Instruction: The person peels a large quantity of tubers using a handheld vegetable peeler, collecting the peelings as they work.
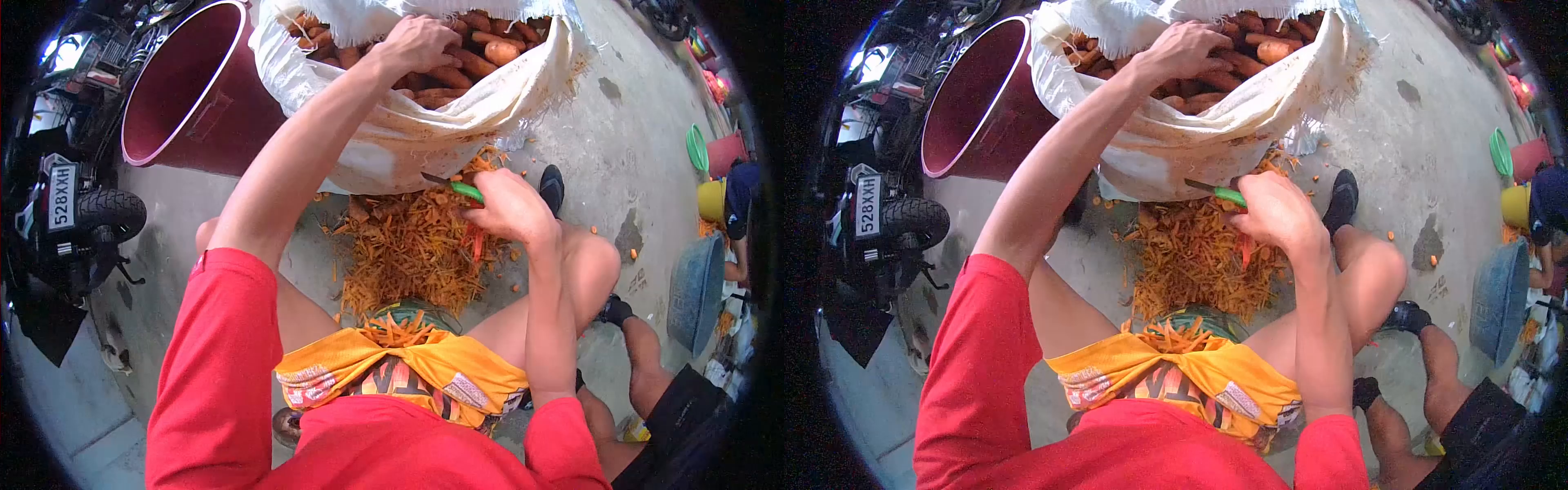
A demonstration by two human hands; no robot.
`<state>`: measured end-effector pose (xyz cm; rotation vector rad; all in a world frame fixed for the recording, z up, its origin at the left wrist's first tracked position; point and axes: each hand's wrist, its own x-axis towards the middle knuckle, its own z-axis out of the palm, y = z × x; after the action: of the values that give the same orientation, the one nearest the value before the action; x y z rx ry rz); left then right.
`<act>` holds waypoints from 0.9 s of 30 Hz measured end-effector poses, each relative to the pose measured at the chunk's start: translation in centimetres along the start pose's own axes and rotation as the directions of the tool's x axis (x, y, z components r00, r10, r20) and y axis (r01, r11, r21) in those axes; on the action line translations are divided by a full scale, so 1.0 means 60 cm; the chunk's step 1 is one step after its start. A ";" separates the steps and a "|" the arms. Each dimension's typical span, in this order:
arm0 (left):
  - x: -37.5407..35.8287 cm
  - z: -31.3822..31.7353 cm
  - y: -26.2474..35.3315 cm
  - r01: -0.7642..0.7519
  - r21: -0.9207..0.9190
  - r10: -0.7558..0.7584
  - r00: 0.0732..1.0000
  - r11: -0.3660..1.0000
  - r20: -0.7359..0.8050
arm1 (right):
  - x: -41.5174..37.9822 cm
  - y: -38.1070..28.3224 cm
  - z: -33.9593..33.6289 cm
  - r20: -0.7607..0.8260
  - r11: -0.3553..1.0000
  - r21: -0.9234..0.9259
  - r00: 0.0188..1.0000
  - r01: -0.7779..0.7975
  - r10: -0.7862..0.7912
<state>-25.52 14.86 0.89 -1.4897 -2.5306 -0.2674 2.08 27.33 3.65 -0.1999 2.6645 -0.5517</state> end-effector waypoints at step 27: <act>-0.424 -0.047 0.227 0.078 -0.214 -0.054 0.833 -0.974 0.550 | 0.012 0.084 0.067 -0.023 0.998 0.001 0.998 0.067 -0.067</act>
<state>-1.29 -0.76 -2.11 -0.2347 0.3812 2.0500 2.86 30.36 -2.04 -0.2842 2.6880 -0.5811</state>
